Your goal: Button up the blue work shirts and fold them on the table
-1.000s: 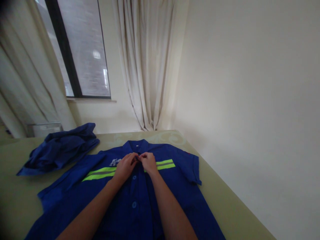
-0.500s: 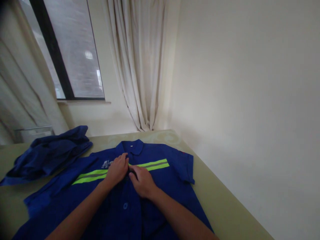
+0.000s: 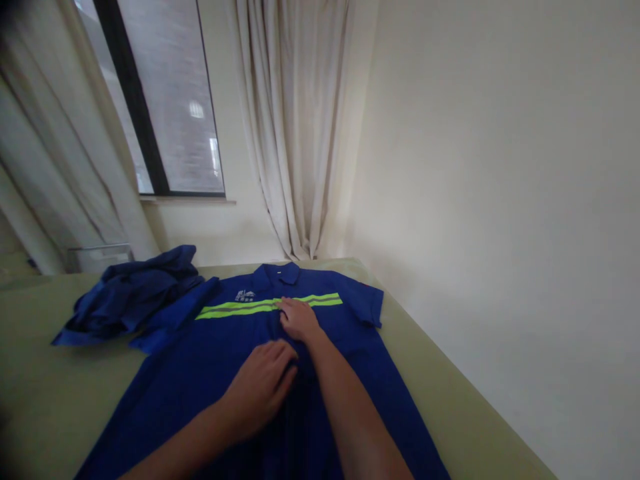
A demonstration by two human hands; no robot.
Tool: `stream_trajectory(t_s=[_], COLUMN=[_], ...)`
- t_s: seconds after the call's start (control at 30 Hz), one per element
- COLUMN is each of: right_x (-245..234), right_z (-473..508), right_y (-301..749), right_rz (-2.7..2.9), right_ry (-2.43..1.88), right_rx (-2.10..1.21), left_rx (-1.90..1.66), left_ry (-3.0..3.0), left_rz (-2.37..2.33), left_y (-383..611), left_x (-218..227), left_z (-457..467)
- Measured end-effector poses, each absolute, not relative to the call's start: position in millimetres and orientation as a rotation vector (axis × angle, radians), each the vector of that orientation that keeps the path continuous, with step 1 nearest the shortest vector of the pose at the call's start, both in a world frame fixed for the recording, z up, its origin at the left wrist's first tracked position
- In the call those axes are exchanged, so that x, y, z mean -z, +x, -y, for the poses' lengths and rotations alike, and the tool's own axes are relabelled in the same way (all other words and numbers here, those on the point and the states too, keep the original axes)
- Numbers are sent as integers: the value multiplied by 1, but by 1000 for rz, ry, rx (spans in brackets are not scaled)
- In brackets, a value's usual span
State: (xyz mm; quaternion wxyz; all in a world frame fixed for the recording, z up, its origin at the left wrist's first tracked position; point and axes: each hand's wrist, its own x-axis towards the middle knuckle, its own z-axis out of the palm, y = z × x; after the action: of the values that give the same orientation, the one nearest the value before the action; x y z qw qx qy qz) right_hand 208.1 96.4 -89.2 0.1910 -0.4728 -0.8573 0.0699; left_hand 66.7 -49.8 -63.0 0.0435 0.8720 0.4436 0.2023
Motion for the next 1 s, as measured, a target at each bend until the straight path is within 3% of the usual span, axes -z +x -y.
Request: stream_trajectory(t_s=[0.1,0.27,0.53,0.7,0.9,1.0], right_x=[78,74,92,64,25,28], right_z=[-97,-63,-33,-30,108,173], right_y=[206,197,215,224,268,297], right_rz=[2349,2306,2348,2200,2339,2554], right_ry=[-1511,-1552,-1475,-1432,-1127,-1087], right_rx=[-57,-42,-204,-78,-540,-490], left_rx=[-529,-502,-548,-719,-824,-831], left_ry=[2827,2957,2894,3116,2867,2594], left_rz=[-1049,-1055,-1097,-716,-808,-952], left_y=[50,0,24,40,26,28], left_x=[84,121,90,109,116,98], left_z=[101,119,126,156,174,178])
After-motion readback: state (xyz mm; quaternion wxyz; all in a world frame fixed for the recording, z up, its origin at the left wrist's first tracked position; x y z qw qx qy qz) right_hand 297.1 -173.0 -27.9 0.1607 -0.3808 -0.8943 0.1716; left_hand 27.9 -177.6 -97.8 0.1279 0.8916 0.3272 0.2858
